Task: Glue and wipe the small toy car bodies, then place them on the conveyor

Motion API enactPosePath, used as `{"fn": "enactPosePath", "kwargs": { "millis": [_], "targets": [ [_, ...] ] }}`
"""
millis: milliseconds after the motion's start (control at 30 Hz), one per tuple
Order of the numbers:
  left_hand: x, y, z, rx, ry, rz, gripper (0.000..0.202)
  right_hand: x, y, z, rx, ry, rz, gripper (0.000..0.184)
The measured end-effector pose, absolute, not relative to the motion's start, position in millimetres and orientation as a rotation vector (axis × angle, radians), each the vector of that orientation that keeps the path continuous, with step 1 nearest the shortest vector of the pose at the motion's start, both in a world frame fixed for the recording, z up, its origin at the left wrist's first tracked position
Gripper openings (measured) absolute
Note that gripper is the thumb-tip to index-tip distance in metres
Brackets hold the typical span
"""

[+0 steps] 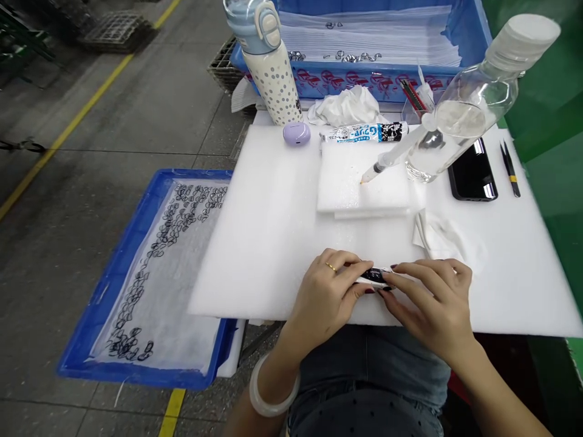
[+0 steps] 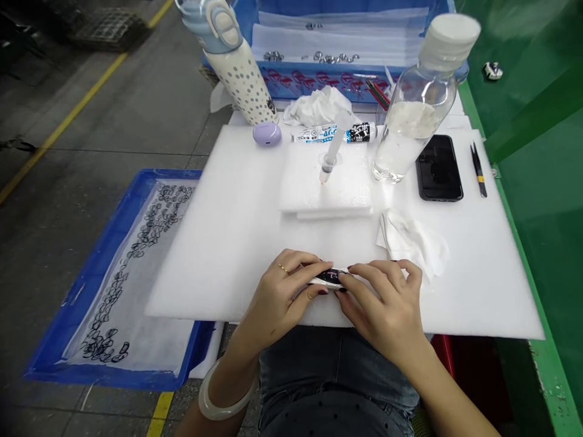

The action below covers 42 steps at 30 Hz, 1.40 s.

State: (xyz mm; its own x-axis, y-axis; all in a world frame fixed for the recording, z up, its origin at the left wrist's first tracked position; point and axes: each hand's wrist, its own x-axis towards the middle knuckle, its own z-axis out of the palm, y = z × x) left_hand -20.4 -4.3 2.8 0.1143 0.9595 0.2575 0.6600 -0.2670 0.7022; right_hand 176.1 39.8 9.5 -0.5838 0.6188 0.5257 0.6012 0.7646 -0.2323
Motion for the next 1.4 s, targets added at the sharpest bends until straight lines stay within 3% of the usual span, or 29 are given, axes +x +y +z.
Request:
{"fn": "enactPosePath", "kwargs": {
  "millis": [300, 400, 567, 700, 867, 1000, 1267, 1400],
  "targets": [
    [-20.1, -6.5, 1.0, 1.986, 1.578, 0.985, 0.024, 181.5, 40.7, 9.1, -0.845, -2.390, 0.047, 0.031],
    [-22.0, -7.6, -0.8, 1.965, 1.546, 1.008, 0.027, 184.0, 44.4, 13.3, -0.840, -2.437, 0.252, 0.029],
    [-28.9, -8.2, -0.5, 1.808, 1.534, 1.092, 0.047, 164.5, 41.1, 16.9, -0.864, -2.515, 0.557, 0.056],
    [-35.2, -12.2, -4.2, 1.723, 1.600, 1.120, 0.040, 191.9, 49.1, 10.7, -0.877, -2.440, 0.446, 0.047],
    [-40.7, -15.6, -13.5, 1.814, 1.691, 1.070, 0.031, 342.7, 73.5, -11.2, -1.838, -1.583, 0.091, 0.061],
    [-33.7, -15.3, -8.7, 1.853, 1.757, 0.925, 0.030, 443.3, 44.0, -16.3, -2.326, -1.364, -0.070, 0.048],
    [-23.1, -14.6, -1.5, 1.897, 1.767, 0.847, 0.030, 475.7, -10.2, -2.0, -2.621, -1.105, -0.255, 0.049],
    [-19.3, -10.5, -6.2, 1.964, 1.767, 0.845, 0.038, 395.9, 35.3, 8.2, -2.224, -1.517, -0.280, 0.047]
  ]
}}
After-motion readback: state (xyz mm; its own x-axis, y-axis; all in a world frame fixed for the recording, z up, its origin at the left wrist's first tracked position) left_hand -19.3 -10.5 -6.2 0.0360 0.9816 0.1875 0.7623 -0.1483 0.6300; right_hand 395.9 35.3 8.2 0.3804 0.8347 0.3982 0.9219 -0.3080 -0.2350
